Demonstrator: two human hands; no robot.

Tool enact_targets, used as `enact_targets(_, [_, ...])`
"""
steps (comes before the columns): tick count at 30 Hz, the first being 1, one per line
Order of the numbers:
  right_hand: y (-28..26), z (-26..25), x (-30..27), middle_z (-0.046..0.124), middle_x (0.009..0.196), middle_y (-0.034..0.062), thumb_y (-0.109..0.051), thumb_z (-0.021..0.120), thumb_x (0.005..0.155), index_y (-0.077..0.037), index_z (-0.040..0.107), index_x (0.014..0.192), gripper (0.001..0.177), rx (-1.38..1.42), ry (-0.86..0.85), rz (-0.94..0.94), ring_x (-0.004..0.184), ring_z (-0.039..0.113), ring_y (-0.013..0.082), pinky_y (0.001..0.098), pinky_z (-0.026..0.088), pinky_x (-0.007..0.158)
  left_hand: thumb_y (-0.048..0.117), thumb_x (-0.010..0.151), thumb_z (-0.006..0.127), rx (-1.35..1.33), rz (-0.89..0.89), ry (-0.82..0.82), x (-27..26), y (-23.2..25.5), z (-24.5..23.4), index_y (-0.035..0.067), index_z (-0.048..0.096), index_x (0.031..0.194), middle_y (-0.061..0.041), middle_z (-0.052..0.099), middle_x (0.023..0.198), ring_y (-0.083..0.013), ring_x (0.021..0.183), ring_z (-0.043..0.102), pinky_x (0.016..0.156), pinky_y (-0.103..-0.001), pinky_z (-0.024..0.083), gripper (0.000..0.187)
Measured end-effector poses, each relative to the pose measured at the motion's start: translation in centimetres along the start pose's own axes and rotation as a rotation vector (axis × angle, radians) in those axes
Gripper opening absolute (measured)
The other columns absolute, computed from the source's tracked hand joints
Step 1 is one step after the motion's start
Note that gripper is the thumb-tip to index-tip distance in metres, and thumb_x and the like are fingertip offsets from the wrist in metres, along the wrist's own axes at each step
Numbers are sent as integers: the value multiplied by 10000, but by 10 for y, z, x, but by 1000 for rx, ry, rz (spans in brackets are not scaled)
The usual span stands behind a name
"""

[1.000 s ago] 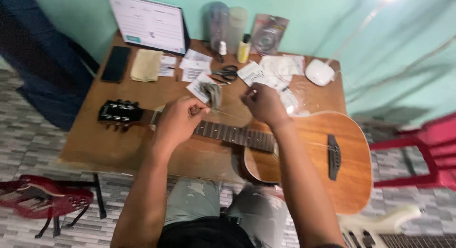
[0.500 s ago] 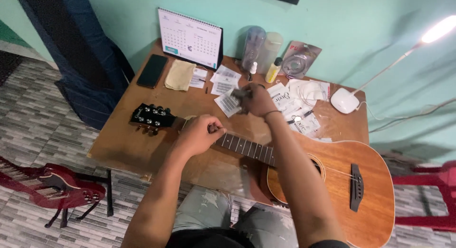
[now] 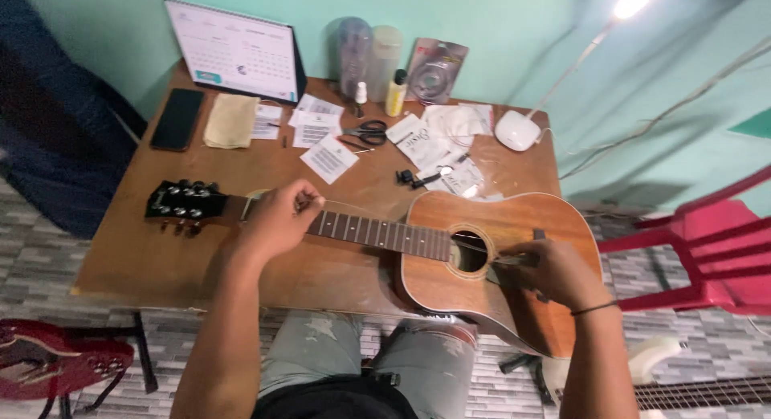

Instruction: The person removes an old guitar string from the bridge and headstock of an acoustic guitar. They then take a new string, wipe it with a cloth, and thread it through the tuning peg on the headstock, winding it around the post to secure it.

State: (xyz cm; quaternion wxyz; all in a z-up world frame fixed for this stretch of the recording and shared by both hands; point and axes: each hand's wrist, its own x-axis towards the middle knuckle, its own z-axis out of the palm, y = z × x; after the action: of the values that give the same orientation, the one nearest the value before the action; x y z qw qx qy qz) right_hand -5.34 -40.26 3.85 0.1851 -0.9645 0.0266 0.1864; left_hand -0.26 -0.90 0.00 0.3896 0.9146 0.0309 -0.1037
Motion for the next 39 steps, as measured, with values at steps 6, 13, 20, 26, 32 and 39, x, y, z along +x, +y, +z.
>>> enact_targets(6, [87,69,50,772,1012,5,-212,776,783,-317,777,1014,253,-139,311,-165,938,744,363,469,610,805,269,891,681,236,235,295,14,-6,37,216,680,1232,-46,760,1116,-328,1085,712,953,-488,521,345])
enact_targets(13, [74,66,34,743,1014,-34,-229,770,791,-309,745,1027,250,-103,357,-161,918,741,343,488,616,756,111,881,615,60,755,74,-19,123,128,156,691,1318,-166,703,1217,-441,1148,666,981,-555,517,446])
enact_targets(20, [70,69,19,748,995,-10,-168,761,787,-307,745,1048,297,79,434,-113,973,727,342,497,607,793,158,941,593,42,860,-185,18,109,261,77,584,1348,-154,684,1163,-382,1087,711,916,-457,582,415])
enact_targets(26, [136,64,-17,744,950,132,-107,777,782,-157,733,1008,236,514,643,93,1007,698,410,508,518,889,276,985,630,-30,794,-170,15,113,251,148,685,1118,-108,686,935,-374,914,736,765,-454,599,193])
enact_targets(32, [154,53,0,724,885,120,-288,813,854,-201,786,1059,224,594,845,310,863,697,297,405,518,780,302,989,635,-11,789,-112,15,111,256,191,654,1003,-64,624,816,-339,798,731,667,-432,596,113])
enact_targets(39, [127,43,22,782,923,114,-247,809,878,-163,808,1079,217,512,570,162,922,742,351,444,576,790,263,1008,611,-28,799,-99,11,111,251,150,647,1005,-106,643,839,-377,787,734,655,-454,598,119])
